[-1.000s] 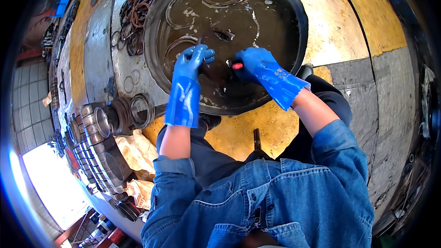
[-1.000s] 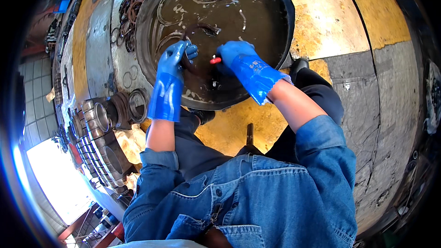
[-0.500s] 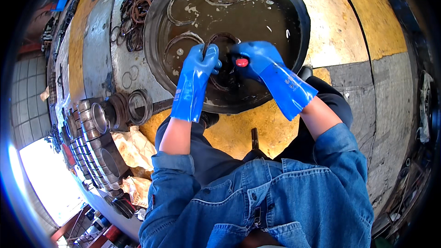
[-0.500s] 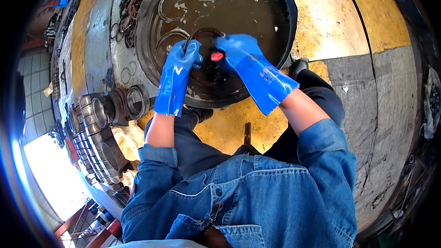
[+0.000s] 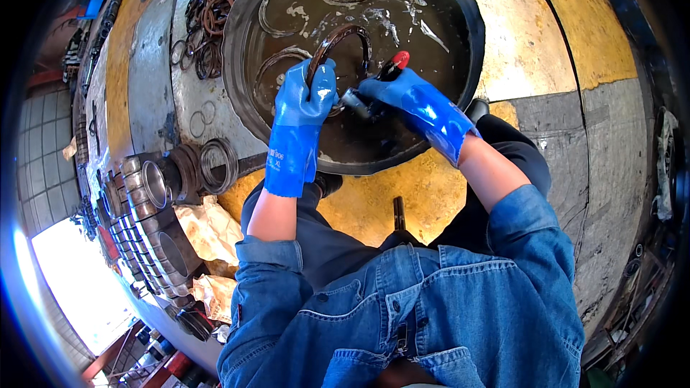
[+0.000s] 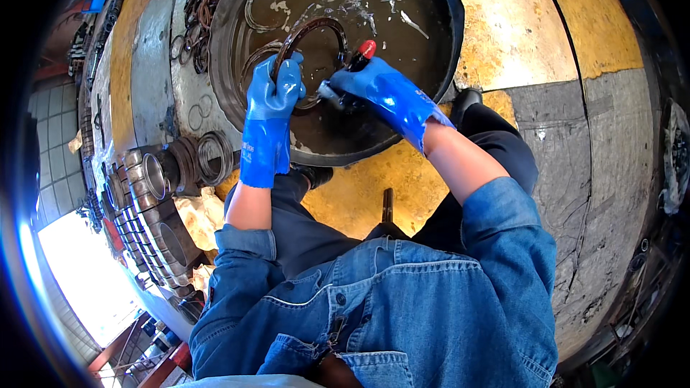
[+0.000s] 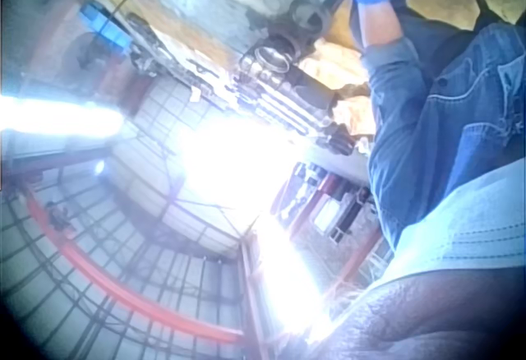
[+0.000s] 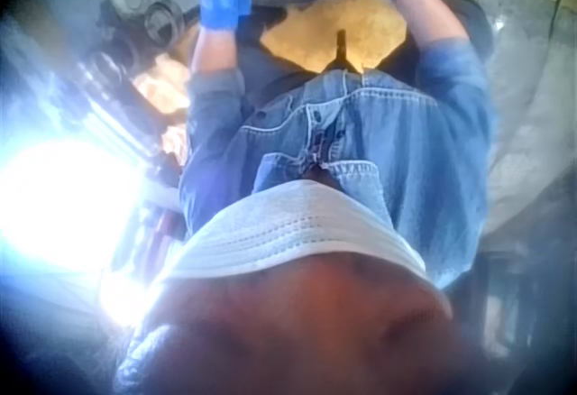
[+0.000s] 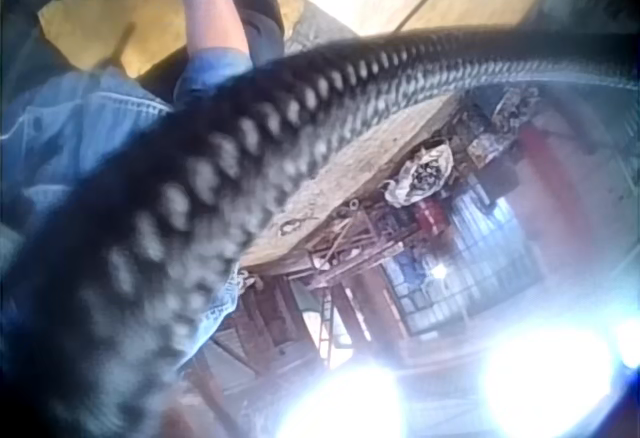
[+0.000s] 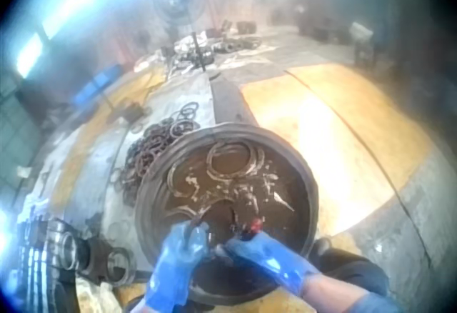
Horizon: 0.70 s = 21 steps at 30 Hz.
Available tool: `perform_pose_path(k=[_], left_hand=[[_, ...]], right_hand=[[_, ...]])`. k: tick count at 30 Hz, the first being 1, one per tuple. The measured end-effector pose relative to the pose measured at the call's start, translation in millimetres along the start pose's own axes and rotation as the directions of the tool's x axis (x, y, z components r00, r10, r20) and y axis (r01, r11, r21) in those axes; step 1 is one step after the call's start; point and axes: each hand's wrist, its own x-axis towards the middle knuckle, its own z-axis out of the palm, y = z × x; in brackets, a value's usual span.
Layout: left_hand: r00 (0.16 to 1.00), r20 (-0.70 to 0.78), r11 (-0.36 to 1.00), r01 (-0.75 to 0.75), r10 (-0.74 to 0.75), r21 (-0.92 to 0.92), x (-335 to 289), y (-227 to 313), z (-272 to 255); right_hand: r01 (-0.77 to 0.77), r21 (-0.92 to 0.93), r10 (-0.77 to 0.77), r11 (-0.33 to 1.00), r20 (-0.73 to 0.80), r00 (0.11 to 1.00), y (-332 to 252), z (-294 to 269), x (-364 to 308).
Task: The person cleans metal rings in a basin of liquid using a brush. They pick up the rings one at a time, scrub the surfaces with the brush, and submerge them back in the liquid.
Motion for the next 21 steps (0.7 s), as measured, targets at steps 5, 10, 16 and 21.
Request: perform_pose_path(k=[5,10,16,21], left_hand=[[1.000,0.017,0.993,-0.008,0.006,0.116,5.8,-4.1,-1.8],[0.999,-0.037,1.000,-0.023,0.024,0.009,3.4,-10.1,1.6],[0.996,-0.019,0.995,0.086,-0.087,-0.045,4.7,-13.3,-0.3],[0.993,0.053,0.994,0.100,-0.103,0.049,3.3,-4.0,-2.5]], right_hand=[[-0.130,0.612,0.067,0.780,0.125,0.990,14.4,20.1,15.4],[0.100,0.181,-0.112,0.978,0.058,0.992,22.4,13.1,15.3],[0.130,-0.361,-0.227,0.923,-0.240,0.944,18.5,-10.1,16.0],[0.495,0.046,-0.449,0.868,-0.353,0.821,-24.6,-46.8,-19.1]])
